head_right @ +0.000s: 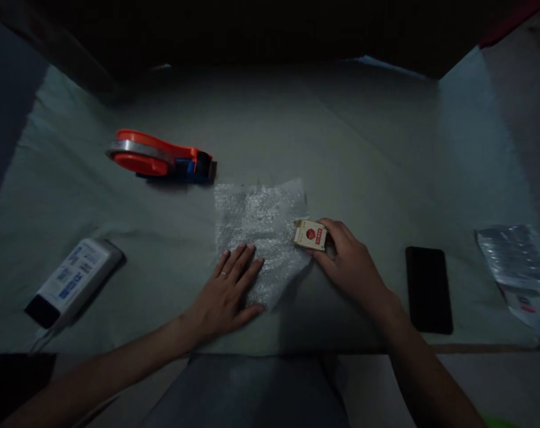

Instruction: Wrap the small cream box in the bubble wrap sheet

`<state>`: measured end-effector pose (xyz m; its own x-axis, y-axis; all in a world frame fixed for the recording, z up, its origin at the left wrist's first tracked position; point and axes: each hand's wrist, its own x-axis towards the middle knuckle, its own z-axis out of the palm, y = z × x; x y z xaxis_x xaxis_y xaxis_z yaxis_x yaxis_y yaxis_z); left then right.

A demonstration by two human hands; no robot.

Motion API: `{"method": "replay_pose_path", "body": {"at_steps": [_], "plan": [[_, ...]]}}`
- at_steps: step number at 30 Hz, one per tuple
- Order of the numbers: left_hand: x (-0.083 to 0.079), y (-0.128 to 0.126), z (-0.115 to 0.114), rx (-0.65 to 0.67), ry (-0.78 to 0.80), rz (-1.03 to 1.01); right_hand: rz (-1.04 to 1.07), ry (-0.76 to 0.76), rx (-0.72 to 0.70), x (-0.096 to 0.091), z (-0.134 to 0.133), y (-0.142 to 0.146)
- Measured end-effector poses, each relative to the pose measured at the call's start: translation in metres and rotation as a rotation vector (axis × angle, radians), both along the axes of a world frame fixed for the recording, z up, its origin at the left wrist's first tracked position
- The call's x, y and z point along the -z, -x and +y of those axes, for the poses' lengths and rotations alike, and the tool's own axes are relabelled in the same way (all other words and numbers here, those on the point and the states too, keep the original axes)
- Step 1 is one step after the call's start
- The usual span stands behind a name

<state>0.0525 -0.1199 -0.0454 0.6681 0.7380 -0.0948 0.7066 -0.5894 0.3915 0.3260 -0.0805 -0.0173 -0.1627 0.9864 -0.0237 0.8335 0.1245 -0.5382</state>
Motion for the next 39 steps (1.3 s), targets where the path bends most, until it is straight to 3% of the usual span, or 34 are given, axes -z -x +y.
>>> {"method": "replay_pose_path", "body": {"at_steps": [3,8,14,18,22,25,29,31,32,35,39], "plan": [[-0.005,0.0,0.0,0.016,0.006,-0.025,0.014,0.003,-0.033,0.003,-0.002,0.0],[-0.008,-0.018,0.004,0.246,0.058,-0.074,0.033,0.004,-0.05,0.005,-0.001,0.008],[-0.002,-0.027,0.005,0.204,0.041,0.004,-0.077,-0.081,0.088,0.011,-0.005,-0.023],[-0.002,-0.023,0.005,0.195,0.044,0.014,-0.134,-0.114,0.104,0.021,-0.011,-0.045],[-0.002,-0.022,0.006,0.199,0.035,0.014,-0.127,-0.17,0.071,0.023,-0.011,-0.047],[-0.001,-0.023,0.006,0.22,0.019,-0.004,-0.124,-0.19,0.063,0.013,-0.008,-0.039],[0.0,-0.024,0.006,0.259,0.0,-0.031,-0.02,-0.312,0.076,-0.014,-0.007,-0.011],[0.0,-0.025,0.006,0.263,-0.004,-0.036,0.057,-0.324,-0.005,-0.024,-0.005,0.011],[0.0,-0.026,0.007,0.26,-0.003,-0.037,0.086,-0.29,-0.115,-0.026,-0.003,0.022],[0.0,-0.028,0.008,0.254,0.019,-0.038,0.125,-0.204,-0.351,-0.017,0.007,0.052],[-0.005,-0.029,0.006,0.262,0.049,-0.057,0.137,-0.154,-0.416,0.009,0.019,0.067]]}}
